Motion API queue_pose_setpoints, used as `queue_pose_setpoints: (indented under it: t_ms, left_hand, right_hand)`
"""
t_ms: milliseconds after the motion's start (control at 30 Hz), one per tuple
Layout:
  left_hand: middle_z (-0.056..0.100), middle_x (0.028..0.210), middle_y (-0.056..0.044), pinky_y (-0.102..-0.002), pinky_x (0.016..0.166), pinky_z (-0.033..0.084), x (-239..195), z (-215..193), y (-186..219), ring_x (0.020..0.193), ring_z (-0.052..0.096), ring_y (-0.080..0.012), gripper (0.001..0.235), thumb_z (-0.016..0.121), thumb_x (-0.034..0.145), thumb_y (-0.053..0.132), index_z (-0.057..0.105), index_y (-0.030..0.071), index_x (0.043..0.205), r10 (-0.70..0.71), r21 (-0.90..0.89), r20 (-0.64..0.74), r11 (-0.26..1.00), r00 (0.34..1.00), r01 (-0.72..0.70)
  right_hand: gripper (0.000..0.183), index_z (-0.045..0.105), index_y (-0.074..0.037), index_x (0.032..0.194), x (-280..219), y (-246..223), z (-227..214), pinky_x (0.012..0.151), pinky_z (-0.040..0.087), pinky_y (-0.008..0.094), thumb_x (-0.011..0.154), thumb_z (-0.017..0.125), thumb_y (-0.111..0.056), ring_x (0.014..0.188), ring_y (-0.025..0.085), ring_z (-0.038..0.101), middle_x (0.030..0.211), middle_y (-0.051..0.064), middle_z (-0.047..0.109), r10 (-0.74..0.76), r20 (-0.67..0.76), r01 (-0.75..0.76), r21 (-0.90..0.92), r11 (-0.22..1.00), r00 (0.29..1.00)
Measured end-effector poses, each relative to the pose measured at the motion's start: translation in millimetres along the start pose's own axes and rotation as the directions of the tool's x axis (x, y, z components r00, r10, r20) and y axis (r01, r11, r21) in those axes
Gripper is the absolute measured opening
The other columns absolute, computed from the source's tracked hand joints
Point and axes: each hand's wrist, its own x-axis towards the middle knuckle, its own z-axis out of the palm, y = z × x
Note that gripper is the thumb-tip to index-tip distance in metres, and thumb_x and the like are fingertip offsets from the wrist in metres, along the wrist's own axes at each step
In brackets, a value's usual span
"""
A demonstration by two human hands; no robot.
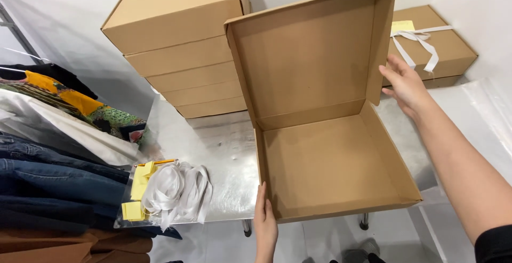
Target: Packing items into boxes and preparing them with ribbons
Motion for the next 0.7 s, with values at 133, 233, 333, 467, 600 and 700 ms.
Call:
queue_pose_setpoints:
  t_ms: [133, 233, 333, 467, 600, 700]
  left_hand:
    - [0.048, 0.168, -0.001, -0.033, 0.132, 0.025, 24.5, -10.1, -33.3, 0.160, 0.036, -0.0159, 0.051, 0.040, 0.107, 0.010, 0.055, 0.016, 0.155, 0.181, -0.038, -0.101, 0.982, 0.978, -0.186]
    - [0.049, 0.168, 0.001, -0.032, 0.132, 0.028, 29.5, -20.3, -26.3, 0.160, 0.038, -0.0144, 0.051, 0.040, 0.107, 0.010, 0.058, 0.020, 0.153, 0.124, -0.057, -0.156, 0.989, 0.980, -0.134]
    - [0.049, 0.168, 0.004, -0.031, 0.133, 0.028, 33.5, -30.0, -15.0, 0.160, 0.037, -0.0129, 0.052, 0.041, 0.107, 0.007, 0.057, 0.021, 0.154, 0.098, -0.111, -0.163, 0.987, 0.982, -0.117]
    - [0.050, 0.167, 0.006, -0.030, 0.133, 0.029, 50.6, -43.4, -9.1, 0.158, 0.039, -0.0121, 0.053, 0.039, 0.107, 0.010, 0.057, 0.023, 0.154, 0.049, -0.097, -0.162, 0.993, 0.986, -0.065]
    - [0.051, 0.166, 0.004, -0.030, 0.132, 0.030, 63.4, -48.1, 11.8, 0.157, 0.042, -0.0139, 0.052, 0.040, 0.106, 0.010, 0.061, 0.025, 0.152, -0.028, -0.135, -0.186, 0.991, 0.982, 0.003]
    - [0.051, 0.166, 0.002, -0.030, 0.132, 0.030, 86.2, -46.4, 2.6, 0.157, 0.041, -0.0151, 0.050, 0.043, 0.107, 0.011, 0.061, 0.025, 0.151, 0.017, -0.145, -0.206, 0.988, 0.978, -0.047]
  right_hand:
    - [0.056, 0.044, -0.027, 0.159, 10.9, 33.7, 0.0, 0.108, 0.043, 0.039, 0.105, 0.058, -0.030, 0.137, 0.002, 0.047, 0.149, -0.015, 0.051, -0.007, -0.020, 0.009, 0.101, 0.995, 1.000]
    - [0.066, 0.035, -0.018, 0.165, -12.8, 29.8, 10.8, 0.112, 0.043, 0.040, 0.104, 0.057, -0.028, 0.157, 0.011, 0.037, 0.175, 0.003, 0.034, -0.015, 0.029, 0.014, 0.062, 0.998, 0.999]
    - [0.055, 0.044, -0.021, 0.160, -30.4, 35.1, 18.8, 0.107, 0.047, 0.039, 0.106, 0.054, -0.023, 0.140, 0.008, 0.051, 0.158, -0.005, 0.052, 0.003, 0.024, -0.006, 0.118, 0.993, 1.000]
    - [0.057, 0.046, -0.020, 0.157, -49.8, 46.4, 30.0, 0.110, 0.048, 0.043, 0.103, 0.057, -0.032, 0.143, 0.019, 0.053, 0.164, 0.000, 0.048, 0.066, 0.025, -0.069, 0.180, 0.981, 0.998]
    - [0.046, 0.050, -0.015, 0.151, -59.4, 61.1, 24.9, 0.110, 0.051, 0.047, 0.107, 0.052, -0.027, 0.139, 0.030, 0.060, 0.164, 0.008, 0.050, 0.034, 0.035, -0.042, 0.262, 0.964, 0.999]
    - [0.036, 0.055, -0.015, 0.143, -73.0, 54.6, 25.1, 0.110, 0.052, 0.047, 0.108, 0.053, -0.023, 0.134, 0.032, 0.065, 0.152, 0.005, 0.061, 0.048, 0.021, -0.052, 0.320, 0.946, 0.999]
